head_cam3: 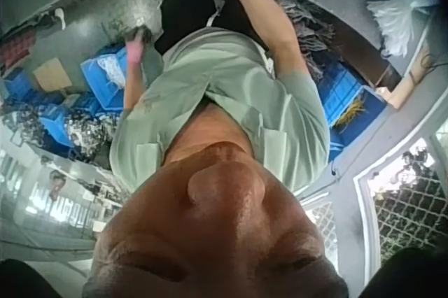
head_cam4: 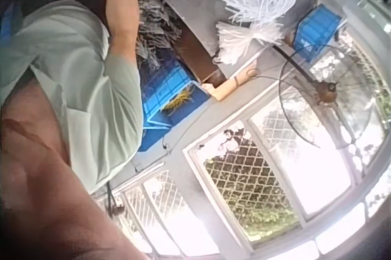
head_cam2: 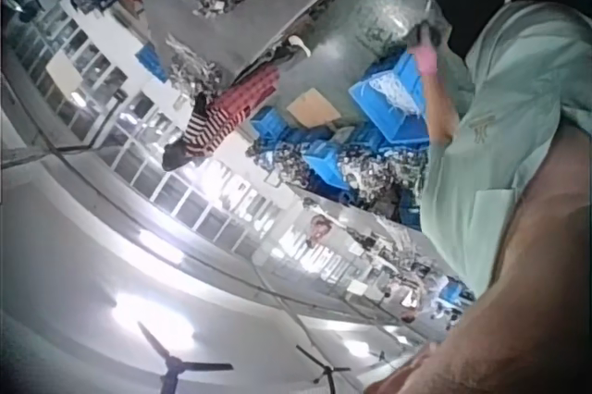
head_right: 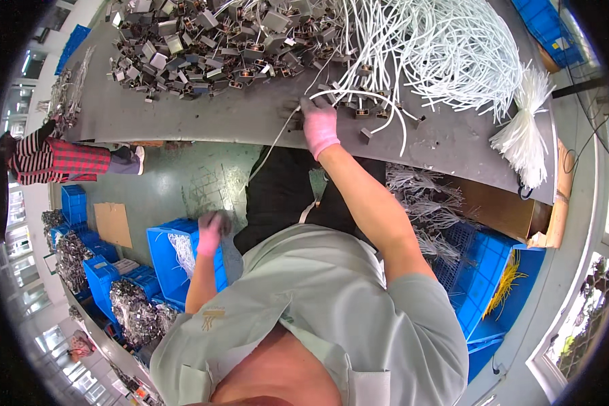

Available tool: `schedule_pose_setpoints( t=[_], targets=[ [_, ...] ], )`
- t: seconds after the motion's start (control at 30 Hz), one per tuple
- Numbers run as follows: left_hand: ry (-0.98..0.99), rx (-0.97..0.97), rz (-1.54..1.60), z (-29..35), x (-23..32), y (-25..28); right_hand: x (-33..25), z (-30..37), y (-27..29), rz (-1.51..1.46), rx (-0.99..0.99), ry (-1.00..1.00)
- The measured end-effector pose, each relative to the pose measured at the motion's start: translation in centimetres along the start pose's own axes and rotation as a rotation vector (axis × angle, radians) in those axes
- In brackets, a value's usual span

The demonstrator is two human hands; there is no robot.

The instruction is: Manually bundling and tying electronic wires or components together at a workbench.

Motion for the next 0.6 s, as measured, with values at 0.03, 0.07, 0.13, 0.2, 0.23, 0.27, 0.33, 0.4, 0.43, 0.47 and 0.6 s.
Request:
schedule_pose_setpoints(
  t=[0.03, 0.07, 0.13, 0.2, 0.23, 0.27, 0.33, 0.4, 0.43, 0.47, 0.6],
  targets=[
    [0.032, 0.017, 0.032, 1.4, -2.8, 2.0, -1.2, 0.5, 0.2, 0.112, 0.044, 0.095],
    [0.064, 0.037, 0.065, 2.6, -5.5, 3.6, -2.5, 0.9, 0.4, 0.225, 0.084, 0.189],
    [0.119, 0.103, 0.003, 4.6, -6.1, 4.7, -5.5, 1.7, -0.1, 0.275, 0.111, 0.279],
    [0.165, 0.157, -0.063, 5.6, -7.3, 6.1, -7.1, 1.4, 0.0, 0.200, 0.101, 0.261],
    [0.163, 0.171, -0.022, 5.5, -8.5, 6.8, -7.5, 0.6, 0.0, 0.158, 0.071, 0.283],
    [0.159, 0.183, 0.017, 5.4, -9.7, 7.4, -7.8, 0.0, 0.2, 0.116, 0.042, 0.306],
    [0.176, 0.213, 0.027, 5.1, -9.2, 7.4, -9.5, 0.7, -0.6, 0.131, 0.003, 0.272],
    [0.191, 0.245, 0.033, 4.6, -8.9, 7.6, -10.6, 2.5, -1.7, -0.091, 0.001, 0.152],
    [0.155, 0.243, 0.042, 4.3, -8.6, 7.7, -10.8, 2.6, -1.6, -0.091, 0.004, 0.154],
    [0.120, 0.242, 0.052, 3.9, -8.3, 7.8, -11.0, 2.6, -1.4, -0.106, 0.012, 0.163],
    [0.054, 0.219, 0.001, 3.1, -6.1, 7.1, -11.3, 2.5, -0.9, -0.026, -0.044, 0.141]
  ],
)
Point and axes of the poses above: each hand's wrist, its own z-axis away from the middle knuckle, its own y-axis out of the back of the hand, x = y × z, the point moved 7 cm from there along -z, towards the middle knuckle
